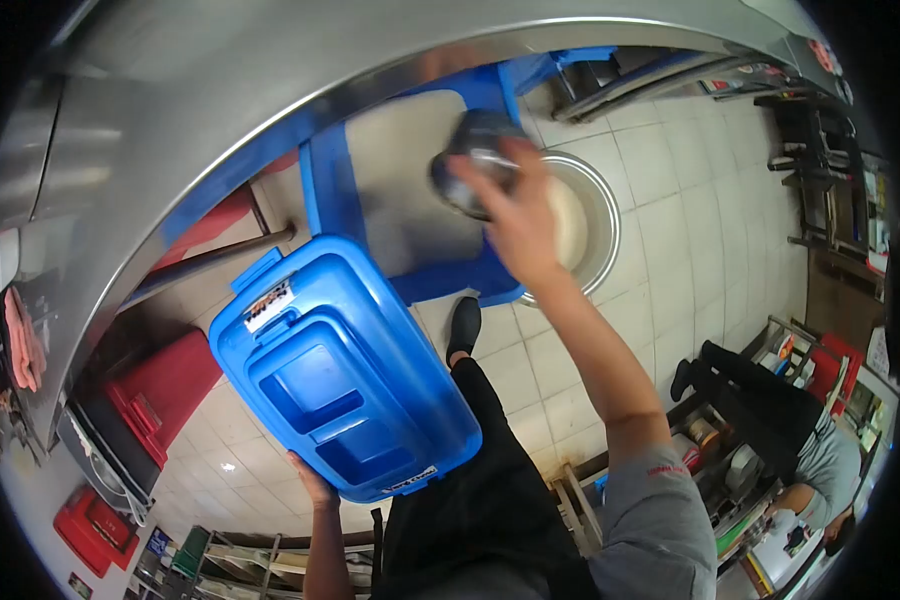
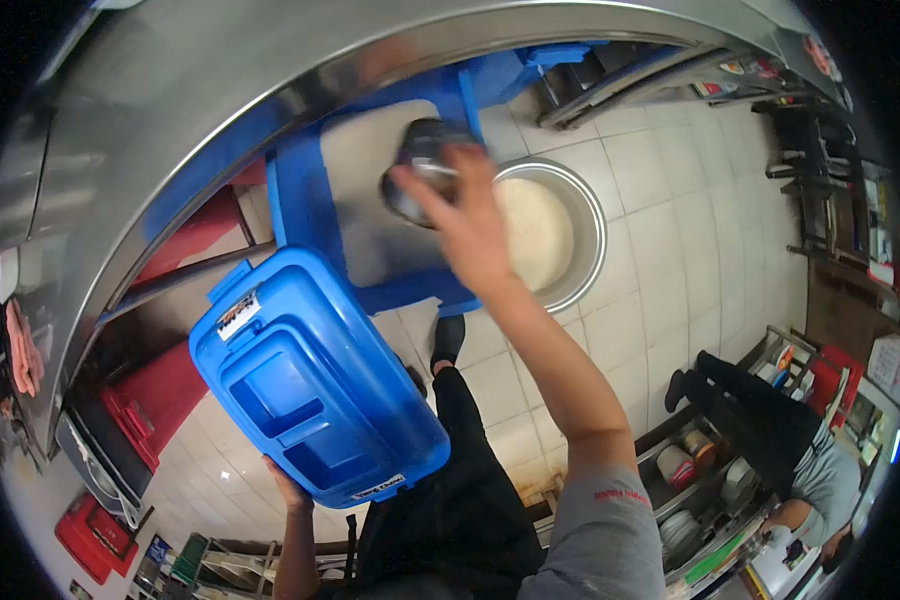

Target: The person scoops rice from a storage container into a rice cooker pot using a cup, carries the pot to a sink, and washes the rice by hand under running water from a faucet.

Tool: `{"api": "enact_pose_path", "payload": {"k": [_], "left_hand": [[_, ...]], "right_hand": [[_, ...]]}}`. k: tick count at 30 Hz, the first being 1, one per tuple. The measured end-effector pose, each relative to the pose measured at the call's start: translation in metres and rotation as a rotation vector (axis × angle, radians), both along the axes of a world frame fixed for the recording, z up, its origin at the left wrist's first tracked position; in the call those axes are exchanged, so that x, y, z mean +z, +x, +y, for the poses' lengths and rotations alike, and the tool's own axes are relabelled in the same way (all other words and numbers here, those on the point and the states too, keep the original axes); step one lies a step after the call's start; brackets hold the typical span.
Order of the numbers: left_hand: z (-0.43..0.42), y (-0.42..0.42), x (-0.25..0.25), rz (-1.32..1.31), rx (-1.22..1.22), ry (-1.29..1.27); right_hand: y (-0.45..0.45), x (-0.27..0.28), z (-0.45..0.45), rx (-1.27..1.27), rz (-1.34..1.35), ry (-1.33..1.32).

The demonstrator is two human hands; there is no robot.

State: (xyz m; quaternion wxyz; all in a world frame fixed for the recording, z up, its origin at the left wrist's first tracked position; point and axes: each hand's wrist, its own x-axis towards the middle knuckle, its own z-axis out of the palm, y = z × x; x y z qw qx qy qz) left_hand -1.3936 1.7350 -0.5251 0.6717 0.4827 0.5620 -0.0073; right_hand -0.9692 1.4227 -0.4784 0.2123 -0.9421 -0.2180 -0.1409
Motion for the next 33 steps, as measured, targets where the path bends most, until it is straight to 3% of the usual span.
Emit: {"api": "enact_pose_path", "payload": {"k": [4,7,10,12,13,16,19,20,26,29,31,33], "left_hand": [[0.005,-0.013,-0.015,-0.039,0.015,0.017],[0.000,-0.006,-0.011,-0.101,0.015,0.005],[0.001,0.000,-0.009,-0.092,0.013,0.013],[0.000,-0.010,-0.003,-0.067,0.005,-0.042],[0.002,-0.011,-0.002,-0.058,-0.001,-0.091],[0.007,-0.023,-0.005,-0.091,0.012,-0.147],[0.001,-0.012,0.000,-0.111,0.018,-0.122],[-0.004,-0.006,0.002,-0.112,0.021,-0.110],[0.004,0.000,-0.017,-0.207,-0.046,-0.164],[-0.012,0.042,0.015,-0.224,-0.097,-0.068],[-0.023,0.086,0.018,-0.163,-0.120,-0.089],[-0.043,0.122,0.009,-0.181,-0.105,-0.066]], "right_hand": [[0.055,-0.119,0.082,0.042,0.157,-0.332],[0.081,-0.215,0.106,-0.117,0.270,-0.287],[0.031,-0.287,0.132,-0.159,0.539,-0.448],[0.009,-0.303,0.121,-0.044,0.736,-0.230],[0.009,-0.295,0.113,0.013,0.820,-0.119],[0.025,-0.242,0.069,-0.053,1.423,0.576],[0.040,-0.240,0.034,-0.309,1.612,0.732],[0.042,-0.241,0.026,-0.233,1.558,0.705],[0.003,-0.186,0.019,-0.234,1.435,1.258],[-0.023,-0.099,-0.019,-0.327,1.325,1.546],[-0.019,-0.077,-0.071,-0.344,1.267,1.602],[-0.027,-0.030,-0.121,-0.448,1.123,1.480]]}}
